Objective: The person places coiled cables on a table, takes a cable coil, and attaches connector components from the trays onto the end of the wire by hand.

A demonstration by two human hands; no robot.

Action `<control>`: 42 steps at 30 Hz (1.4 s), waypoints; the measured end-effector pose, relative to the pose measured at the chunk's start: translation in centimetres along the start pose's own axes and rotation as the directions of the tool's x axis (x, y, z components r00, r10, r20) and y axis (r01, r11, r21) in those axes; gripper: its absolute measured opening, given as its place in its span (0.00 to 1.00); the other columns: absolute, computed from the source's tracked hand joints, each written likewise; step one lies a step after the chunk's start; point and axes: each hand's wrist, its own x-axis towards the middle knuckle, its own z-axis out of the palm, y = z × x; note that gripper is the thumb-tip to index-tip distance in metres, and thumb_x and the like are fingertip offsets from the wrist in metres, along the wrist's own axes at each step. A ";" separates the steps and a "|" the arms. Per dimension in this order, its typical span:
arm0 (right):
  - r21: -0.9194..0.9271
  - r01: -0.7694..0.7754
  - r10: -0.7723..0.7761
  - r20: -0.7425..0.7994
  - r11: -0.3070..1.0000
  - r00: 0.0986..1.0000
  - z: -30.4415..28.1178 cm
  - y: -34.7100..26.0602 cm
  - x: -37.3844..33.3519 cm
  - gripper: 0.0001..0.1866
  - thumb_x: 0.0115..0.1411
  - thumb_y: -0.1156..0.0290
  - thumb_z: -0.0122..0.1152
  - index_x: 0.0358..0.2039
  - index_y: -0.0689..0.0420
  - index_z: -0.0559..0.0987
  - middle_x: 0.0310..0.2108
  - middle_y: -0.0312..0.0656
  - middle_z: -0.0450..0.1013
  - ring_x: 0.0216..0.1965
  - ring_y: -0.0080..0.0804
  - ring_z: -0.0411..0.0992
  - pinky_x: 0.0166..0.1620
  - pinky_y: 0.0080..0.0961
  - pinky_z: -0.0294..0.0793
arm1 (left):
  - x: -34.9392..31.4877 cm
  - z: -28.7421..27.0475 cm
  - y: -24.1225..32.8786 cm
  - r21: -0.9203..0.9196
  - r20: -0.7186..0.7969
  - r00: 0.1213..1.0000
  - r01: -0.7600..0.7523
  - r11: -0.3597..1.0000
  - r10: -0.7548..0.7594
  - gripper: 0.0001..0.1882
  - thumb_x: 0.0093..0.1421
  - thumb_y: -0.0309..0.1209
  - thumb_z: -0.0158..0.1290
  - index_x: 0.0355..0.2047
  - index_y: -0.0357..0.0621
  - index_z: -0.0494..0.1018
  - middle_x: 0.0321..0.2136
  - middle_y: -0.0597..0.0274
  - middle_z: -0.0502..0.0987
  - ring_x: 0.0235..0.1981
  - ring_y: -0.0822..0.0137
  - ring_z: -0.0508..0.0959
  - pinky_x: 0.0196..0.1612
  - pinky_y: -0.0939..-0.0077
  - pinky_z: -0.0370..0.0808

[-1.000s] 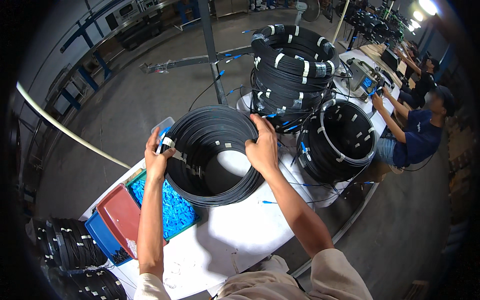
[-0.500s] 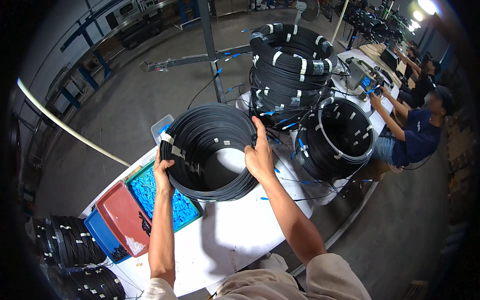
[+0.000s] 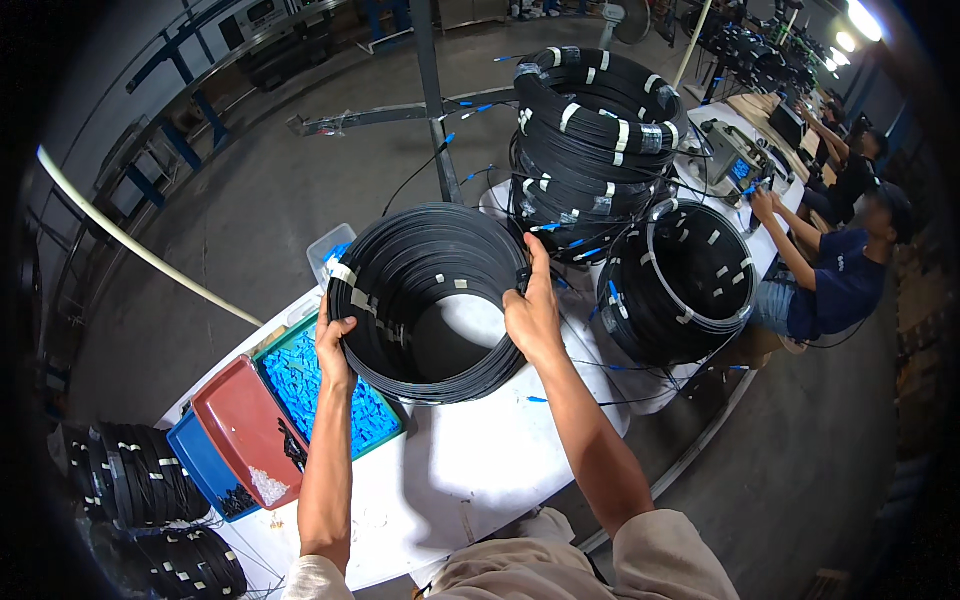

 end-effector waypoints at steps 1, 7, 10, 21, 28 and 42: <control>-0.005 -0.031 0.031 -0.016 1.000 0.999 -0.1 -0.4 -0.1 0.45 0.52 0.86 0.48 0.72 0.52 0.52 0.69 0.61 0.55 0.70 0.53 0.56 0.70 0.38 0.53 | 0.0 0.2 0.0 0.021 -0.003 1.000 -0.001 1.000 0.001 0.41 0.47 0.25 0.47 0.66 0.33 0.61 0.55 0.52 0.71 0.52 0.62 0.73 0.58 0.75 0.67; 0.058 -0.094 0.094 0.005 0.994 0.996 0.0 -0.8 -0.3 0.47 0.49 0.89 0.46 0.72 0.51 0.52 0.68 0.61 0.54 0.67 0.48 0.59 0.62 0.31 0.62 | -0.1 -0.3 0.2 0.079 0.010 1.000 -0.005 0.997 0.004 0.42 0.48 0.24 0.46 0.67 0.32 0.58 0.52 0.53 0.73 0.48 0.65 0.74 0.54 0.77 0.69; 0.041 -0.101 0.101 0.000 0.994 0.995 -0.2 -0.9 -0.4 0.47 0.51 0.86 0.49 0.72 0.51 0.50 0.68 0.61 0.56 0.69 0.53 0.58 0.69 0.37 0.55 | -0.3 0.0 0.7 0.059 0.007 1.000 0.024 0.998 -0.024 0.42 0.48 0.24 0.47 0.67 0.31 0.57 0.51 0.53 0.74 0.48 0.66 0.74 0.54 0.78 0.70; 0.355 0.107 -0.060 -0.142 0.929 0.988 -0.3 1.6 -1.4 0.38 0.59 0.72 0.60 0.68 0.65 0.57 0.68 0.59 0.56 0.71 0.44 0.52 0.67 0.31 0.54 | -0.1 -0.1 -0.3 -0.200 0.118 0.992 -0.024 0.980 0.048 0.38 0.69 0.53 0.42 0.71 0.43 0.52 0.69 0.50 0.58 0.68 0.55 0.62 0.70 0.60 0.57; 0.620 0.111 -0.055 -0.109 0.776 0.992 1.8 6.3 -3.4 0.38 0.71 0.47 0.42 0.69 0.65 0.57 0.68 0.48 0.57 0.70 0.39 0.52 0.71 0.33 0.43 | 2.2 -2.5 -3.9 -0.371 0.096 0.992 0.110 0.922 -0.079 0.39 0.71 0.59 0.34 0.66 0.38 0.62 0.62 0.52 0.69 0.61 0.57 0.70 0.66 0.63 0.63; 0.688 0.125 0.005 -0.184 0.715 0.983 3.4 7.6 -3.2 0.40 0.67 0.47 0.43 0.68 0.67 0.59 0.67 0.49 0.58 0.69 0.37 0.54 0.70 0.32 0.47 | 2.2 -2.6 -5.4 -0.344 0.063 0.996 0.082 0.936 -0.064 0.42 0.69 0.64 0.35 0.67 0.40 0.61 0.61 0.53 0.69 0.60 0.57 0.70 0.64 0.62 0.66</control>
